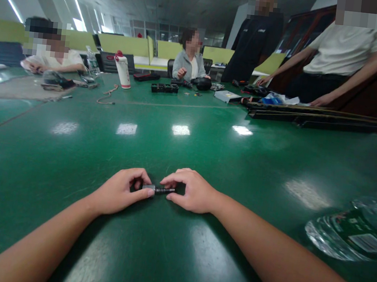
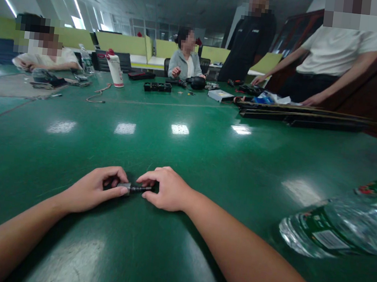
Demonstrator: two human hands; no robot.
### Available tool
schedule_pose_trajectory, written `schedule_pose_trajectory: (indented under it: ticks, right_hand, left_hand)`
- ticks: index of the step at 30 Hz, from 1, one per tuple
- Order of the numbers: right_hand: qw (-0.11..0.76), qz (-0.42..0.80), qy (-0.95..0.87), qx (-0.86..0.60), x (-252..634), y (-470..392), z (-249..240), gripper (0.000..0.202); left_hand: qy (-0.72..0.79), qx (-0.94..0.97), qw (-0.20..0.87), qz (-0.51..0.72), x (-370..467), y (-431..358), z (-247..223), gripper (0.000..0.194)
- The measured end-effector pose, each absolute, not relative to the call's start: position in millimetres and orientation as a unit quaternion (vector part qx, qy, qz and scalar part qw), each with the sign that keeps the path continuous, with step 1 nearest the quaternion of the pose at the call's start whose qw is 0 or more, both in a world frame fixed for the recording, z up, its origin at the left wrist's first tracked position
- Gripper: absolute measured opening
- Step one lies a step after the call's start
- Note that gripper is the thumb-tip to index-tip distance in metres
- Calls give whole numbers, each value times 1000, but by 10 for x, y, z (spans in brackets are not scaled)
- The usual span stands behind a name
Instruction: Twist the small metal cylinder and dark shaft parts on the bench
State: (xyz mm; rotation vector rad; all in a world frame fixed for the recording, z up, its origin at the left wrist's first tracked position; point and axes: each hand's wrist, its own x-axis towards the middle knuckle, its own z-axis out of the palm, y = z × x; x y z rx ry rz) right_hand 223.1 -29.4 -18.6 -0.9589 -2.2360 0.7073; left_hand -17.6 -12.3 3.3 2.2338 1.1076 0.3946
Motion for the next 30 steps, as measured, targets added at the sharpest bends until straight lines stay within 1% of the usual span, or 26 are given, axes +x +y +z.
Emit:
schedule_pose_trajectory:
  ticks: [8, 17, 24, 30]
  right_hand:
    - [297, 260, -843, -365, 2229, -292, -186, 29]
    - [298, 258, -843, -366, 2231, -288, -191, 29]
    - [271, 215, -871, -349, 2201, -281, -195, 21]
    - [272, 199, -872, -356, 2172, -277, -215, 15]
  left_hand:
    - [415, 850, 291, 142, -178, -118, 32, 31]
    - [418, 853, 282, 134, -179, -121, 23, 30]
    - [414, 857, 276, 133, -176, -120, 26, 31]
    - [412, 856, 283, 130, -172, -112, 8, 30]
